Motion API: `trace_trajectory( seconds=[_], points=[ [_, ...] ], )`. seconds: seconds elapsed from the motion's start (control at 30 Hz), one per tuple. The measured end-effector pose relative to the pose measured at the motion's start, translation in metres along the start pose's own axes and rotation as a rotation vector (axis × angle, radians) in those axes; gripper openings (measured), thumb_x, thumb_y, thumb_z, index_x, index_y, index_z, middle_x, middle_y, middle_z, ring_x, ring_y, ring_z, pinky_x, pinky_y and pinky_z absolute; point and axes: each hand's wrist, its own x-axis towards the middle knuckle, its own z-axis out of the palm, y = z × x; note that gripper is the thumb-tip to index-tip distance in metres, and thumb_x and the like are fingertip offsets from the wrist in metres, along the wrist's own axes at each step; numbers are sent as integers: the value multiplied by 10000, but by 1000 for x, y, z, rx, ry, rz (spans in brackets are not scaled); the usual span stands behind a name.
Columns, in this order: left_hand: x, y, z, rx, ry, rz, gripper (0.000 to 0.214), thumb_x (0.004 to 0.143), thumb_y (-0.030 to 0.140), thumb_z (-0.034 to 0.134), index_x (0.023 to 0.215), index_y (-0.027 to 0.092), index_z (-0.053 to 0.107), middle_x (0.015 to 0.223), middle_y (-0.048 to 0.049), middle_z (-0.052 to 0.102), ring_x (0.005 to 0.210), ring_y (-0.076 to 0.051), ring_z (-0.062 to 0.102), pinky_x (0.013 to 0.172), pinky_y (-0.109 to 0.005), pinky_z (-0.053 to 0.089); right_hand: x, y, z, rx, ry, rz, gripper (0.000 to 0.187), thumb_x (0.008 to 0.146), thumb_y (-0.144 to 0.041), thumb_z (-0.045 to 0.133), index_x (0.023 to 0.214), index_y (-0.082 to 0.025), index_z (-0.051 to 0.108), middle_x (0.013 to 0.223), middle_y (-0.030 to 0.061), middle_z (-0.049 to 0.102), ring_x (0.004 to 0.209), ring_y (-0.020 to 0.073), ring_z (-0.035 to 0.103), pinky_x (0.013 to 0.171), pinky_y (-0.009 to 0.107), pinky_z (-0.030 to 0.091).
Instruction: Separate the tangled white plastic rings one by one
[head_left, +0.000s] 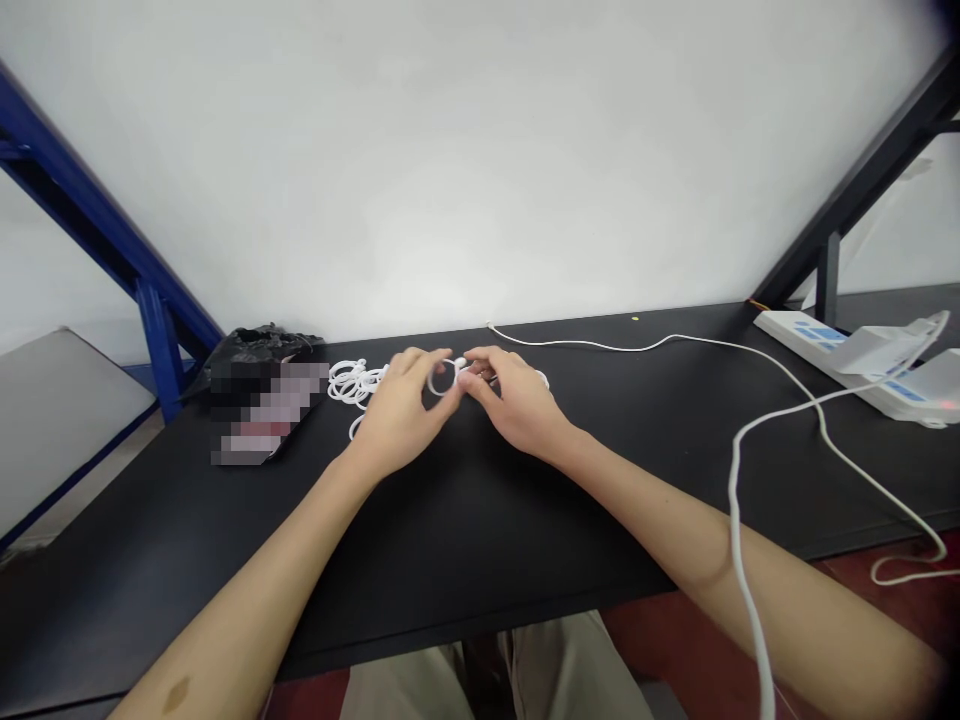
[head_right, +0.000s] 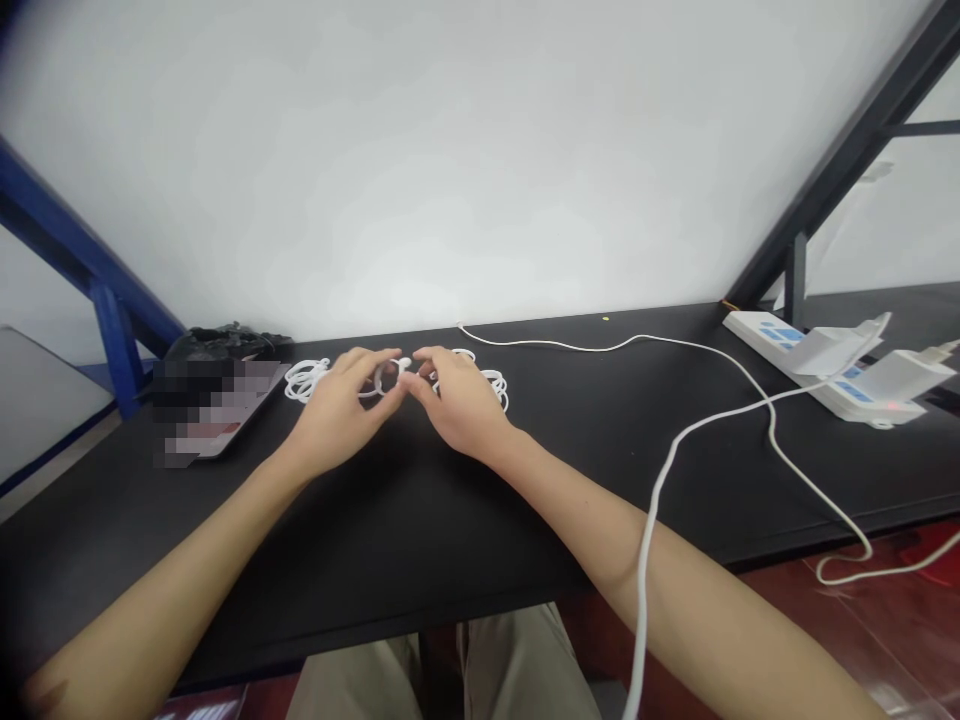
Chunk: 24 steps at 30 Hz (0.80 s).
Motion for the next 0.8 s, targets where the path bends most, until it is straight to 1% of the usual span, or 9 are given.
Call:
trace_trajectory(
  seconds=[0.1, 0.17, 0.23, 0.3, 0.43, 0.53, 0.63, 0.73, 0.8],
  points=[
    [4, -14, -4, 230, 99, -142, 476, 904, 381, 497, 1308, 134, 546, 1145, -128, 610, 1118, -302, 515, 983, -445, 428, 0, 7, 4, -308, -101, -123, 323, 959, -335, 517, 1195, -142, 623, 1210, 110, 652, 1160, 271, 514, 1012, 429, 410],
    [5, -22, -8, 384, 101, -227, 503, 907, 383, 465, 1329, 116, 536, 1191, -163, 602, 1140, -350, 503, 969, -487, 423, 0, 11, 5, -410, -184, -167, 315, 971, -285, 486, 1216, -139, 620, 1262, 109, 631, 1173, 280, 498, 1029, 447, 395],
    [5, -29, -11, 491, 76, -293, 521, 909, 380, 439, 1343, 106, 525, 1225, -188, 593, 1143, -383, 500, 935, -513, 429, 0, 14, 6, -471, -255, -178, 318, 973, -261, 473, 1229, -138, 617, 1246, 108, 640, 1146, 284, 507, 1010, 456, 404],
    [4, -33, -13, 548, 47, -338, 536, 908, 375, 422, 1355, 93, 512, 1239, -205, 588, 1141, -400, 499, 911, -528, 431, 1, 16, 5, -514, -308, -183, 314, 964, -238, 485, 1230, -137, 618, 1200, 109, 653, 1100, 280, 520, 985, 445, 415],
    [2, -36, -10, 590, -2, -360, 554, 904, 357, 406, 1371, 70, 491, 1251, -226, 577, 1145, -411, 491, 900, -541, 422, 1, 17, 4, -520, -337, -207, 267, 945, -173, 502, 1173, -148, 639, 1113, 103, 655, 1041, 248, 536, 960, 390, 416],
    [1, -33, -7, 578, 3, -324, 553, 899, 343, 412, 1376, 73, 488, 1283, -223, 552, 1166, -413, 470, 919, -547, 408, 0, 18, 4, -478, -344, -207, 259, 943, -117, 466, 1116, -170, 652, 1062, 90, 646, 1002, 218, 554, 917, 353, 419],
    [0, -25, -2, 495, -7, -199, 524, 896, 321, 419, 1367, 105, 499, 1317, -184, 535, 1191, -381, 444, 976, -536, 378, -1, 18, 5, -447, -340, -225, 303, 930, -62, 431, 1097, -184, 653, 1027, 76, 634, 961, 197, 559, 875, 325, 418],
    [-2, -15, 2, 375, -100, -6, 526, 880, 275, 432, 1389, 147, 470, 1343, -132, 531, 1214, -331, 422, 1031, -505, 344, -1, 17, 6, -436, -322, -267, 324, 908, -32, 423, 1090, -173, 651, 994, 73, 623, 917, 193, 552, 843, 320, 423],
    [-4, -10, 5, 303, -178, 78, 551, 855, 236, 444, 1402, 165, 444, 1356, -111, 527, 1220, -304, 419, 1047, -490, 332, -1, 15, 6, -420, -294, -292, 325, 900, -23, 421, 1087, -159, 648, 988, 76, 615, 905, 192, 549, 834, 321, 430]
  ],
)
